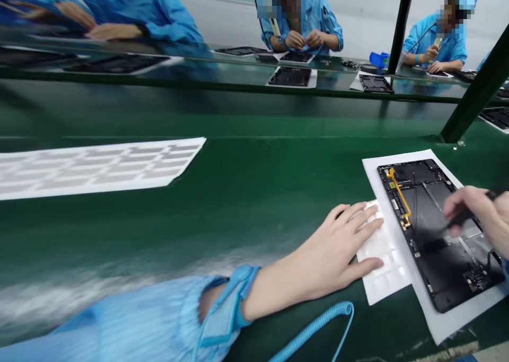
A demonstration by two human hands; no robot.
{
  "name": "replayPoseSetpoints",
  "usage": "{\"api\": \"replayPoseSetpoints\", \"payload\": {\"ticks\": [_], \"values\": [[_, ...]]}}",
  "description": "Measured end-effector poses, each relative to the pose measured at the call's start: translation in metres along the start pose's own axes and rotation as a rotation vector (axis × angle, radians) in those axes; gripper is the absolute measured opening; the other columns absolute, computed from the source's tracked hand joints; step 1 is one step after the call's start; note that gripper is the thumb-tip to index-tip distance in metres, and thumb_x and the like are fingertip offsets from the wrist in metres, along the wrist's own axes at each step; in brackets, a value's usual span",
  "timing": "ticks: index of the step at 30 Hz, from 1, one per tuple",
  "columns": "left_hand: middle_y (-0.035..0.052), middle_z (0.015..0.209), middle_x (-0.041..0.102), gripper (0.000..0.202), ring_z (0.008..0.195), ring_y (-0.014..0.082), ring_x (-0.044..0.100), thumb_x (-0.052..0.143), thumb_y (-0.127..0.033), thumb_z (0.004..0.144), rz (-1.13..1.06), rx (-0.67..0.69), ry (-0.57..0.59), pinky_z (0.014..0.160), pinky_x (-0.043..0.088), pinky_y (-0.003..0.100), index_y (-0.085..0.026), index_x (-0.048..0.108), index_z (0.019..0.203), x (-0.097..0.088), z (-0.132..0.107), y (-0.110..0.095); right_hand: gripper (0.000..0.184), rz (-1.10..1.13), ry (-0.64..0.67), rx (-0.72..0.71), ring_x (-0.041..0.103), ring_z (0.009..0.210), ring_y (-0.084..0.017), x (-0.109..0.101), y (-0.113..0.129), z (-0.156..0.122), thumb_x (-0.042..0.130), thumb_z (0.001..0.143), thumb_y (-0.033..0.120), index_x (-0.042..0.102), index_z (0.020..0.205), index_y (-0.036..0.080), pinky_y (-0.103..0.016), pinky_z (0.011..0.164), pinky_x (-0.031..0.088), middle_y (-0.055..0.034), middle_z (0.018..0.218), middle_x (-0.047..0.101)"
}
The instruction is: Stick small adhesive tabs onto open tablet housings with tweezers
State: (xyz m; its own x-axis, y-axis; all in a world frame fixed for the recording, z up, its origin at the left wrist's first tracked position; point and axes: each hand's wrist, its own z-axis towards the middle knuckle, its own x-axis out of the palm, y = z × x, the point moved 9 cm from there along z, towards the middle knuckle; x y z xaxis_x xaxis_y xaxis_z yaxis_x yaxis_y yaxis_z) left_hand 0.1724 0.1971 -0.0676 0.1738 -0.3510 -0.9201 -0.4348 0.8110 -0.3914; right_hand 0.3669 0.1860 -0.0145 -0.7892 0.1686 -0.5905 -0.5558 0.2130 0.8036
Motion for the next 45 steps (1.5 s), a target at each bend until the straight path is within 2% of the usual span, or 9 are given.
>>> {"api": "replayPoseSetpoints", "payload": {"ticks": [2, 5, 8, 11, 18, 23, 30, 38, 45], "values": [[0.0214, 0.133, 0.054, 0.044, 0.125, 0.0395, 0.048, 0.054, -0.041, 0.094, 0.053, -0.052, -0.004, 0.098, 0.041, 0.05, -0.011, 0.057, 0.126, -0.007, -0.003, 0.007, 0.065, 0.113, 0.099, -0.077, 0.066, 0.049, -0.017, 0.027, 0.019, 0.017, 0.054, 0.069, 0.081, 0.067, 0.061, 0.018, -0.025, 0.053, 0.052, -0.0036, 0.054, 0.066], [0.0223, 0.088, 0.067, 0.03, 0.085, 0.0364, 0.066, 0.044, -0.024, 0.096, 0.116, -0.184, -0.005, 0.072, 0.048, 0.042, -0.008, 0.068, 0.091, -0.02, -0.015, 0.021, 0.057, 0.328, 0.165, -0.053, 0.068, 0.055, -0.016, 0.049, 0.011, 0.037, 0.064, 0.071, 0.073, 0.066, 0.067, 0.015, -0.023, 0.056, 0.054, -0.0034, 0.057, 0.067], [0.0083, 0.054, 0.055, 0.034, 0.049, 0.0221, 0.056, 0.045, -0.016, 0.094, 0.094, -0.237, 0.031, 0.051, 0.037, 0.029, -0.013, 0.06, 0.063, -0.028, -0.019, 0.027, 0.054, 0.429, 0.172, -0.005, 0.068, 0.054, -0.015, 0.061, -0.009, 0.044, 0.065, 0.074, 0.068, 0.065, 0.069, 0.014, -0.021, 0.055, 0.055, -0.0036, 0.061, 0.067], [0.0002, 0.048, 0.047, 0.037, 0.042, 0.0135, 0.047, 0.056, -0.02, 0.091, -0.032, -0.193, 0.08, 0.047, 0.028, 0.025, -0.016, 0.051, 0.055, -0.026, -0.008, 0.026, 0.05, 0.493, 0.2, 0.024, 0.067, 0.053, -0.013, 0.069, -0.02, 0.042, 0.066, 0.078, 0.063, 0.065, 0.07, 0.014, -0.02, 0.055, 0.056, -0.003, 0.063, 0.066], [0.0011, 0.08, 0.06, 0.004, 0.067, 0.0115, 0.056, 0.057, -0.013, 0.087, -0.311, -0.005, 0.028, 0.063, 0.042, 0.019, -0.015, 0.06, 0.085, -0.019, 0.006, 0.004, 0.03, 0.533, 0.408, -0.06, 0.066, 0.068, -0.014, 0.08, -0.001, 0.02, 0.071, 0.082, 0.045, 0.067, 0.076, 0.016, -0.022, 0.065, 0.056, -0.0015, 0.076, 0.063], [0.0072, 0.106, 0.058, 0.019, 0.101, 0.0218, 0.051, 0.055, -0.006, 0.081, -0.34, 0.151, -0.017, 0.093, 0.038, 0.034, -0.017, 0.06, 0.096, -0.016, 0.001, -0.006, 0.024, 0.478, 0.685, -0.143, 0.066, 0.074, -0.015, 0.101, 0.017, -0.005, 0.065, 0.088, 0.04, 0.06, 0.088, 0.017, -0.024, 0.067, 0.054, -0.0011, 0.081, 0.059], [0.0105, 0.106, 0.058, 0.027, 0.099, 0.0236, 0.051, 0.046, -0.006, 0.084, -0.315, 0.278, -0.043, 0.092, 0.035, 0.039, -0.014, 0.062, 0.105, -0.018, -0.002, -0.014, 0.024, 0.357, 0.555, -0.275, 0.064, 0.066, -0.011, 0.098, 0.02, -0.004, 0.05, 0.098, 0.033, 0.056, 0.081, 0.018, -0.02, 0.062, 0.054, 0.0007, 0.081, 0.054], [0.0133, 0.115, 0.058, 0.037, 0.119, 0.0322, 0.044, 0.045, -0.006, 0.087, -0.21, 0.407, -0.044, 0.103, 0.027, 0.05, -0.017, 0.064, 0.117, -0.018, -0.005, -0.021, 0.022, 0.233, 0.486, -0.371, 0.064, 0.052, -0.01, 0.101, 0.024, -0.004, 0.045, 0.096, 0.023, 0.052, 0.076, 0.018, -0.017, 0.049, 0.05, 0.0024, 0.065, 0.057], [0.0101, 0.119, 0.061, 0.034, 0.122, 0.0301, 0.046, 0.053, -0.008, 0.088, -0.205, 0.412, -0.001, 0.11, 0.022, 0.048, -0.018, 0.063, 0.119, -0.016, -0.007, -0.022, 0.021, 0.189, 0.484, -0.437, 0.062, 0.052, -0.009, 0.102, 0.028, -0.005, 0.044, 0.095, 0.019, 0.048, 0.075, 0.019, -0.017, 0.048, 0.048, 0.002, 0.068, 0.055]]}}
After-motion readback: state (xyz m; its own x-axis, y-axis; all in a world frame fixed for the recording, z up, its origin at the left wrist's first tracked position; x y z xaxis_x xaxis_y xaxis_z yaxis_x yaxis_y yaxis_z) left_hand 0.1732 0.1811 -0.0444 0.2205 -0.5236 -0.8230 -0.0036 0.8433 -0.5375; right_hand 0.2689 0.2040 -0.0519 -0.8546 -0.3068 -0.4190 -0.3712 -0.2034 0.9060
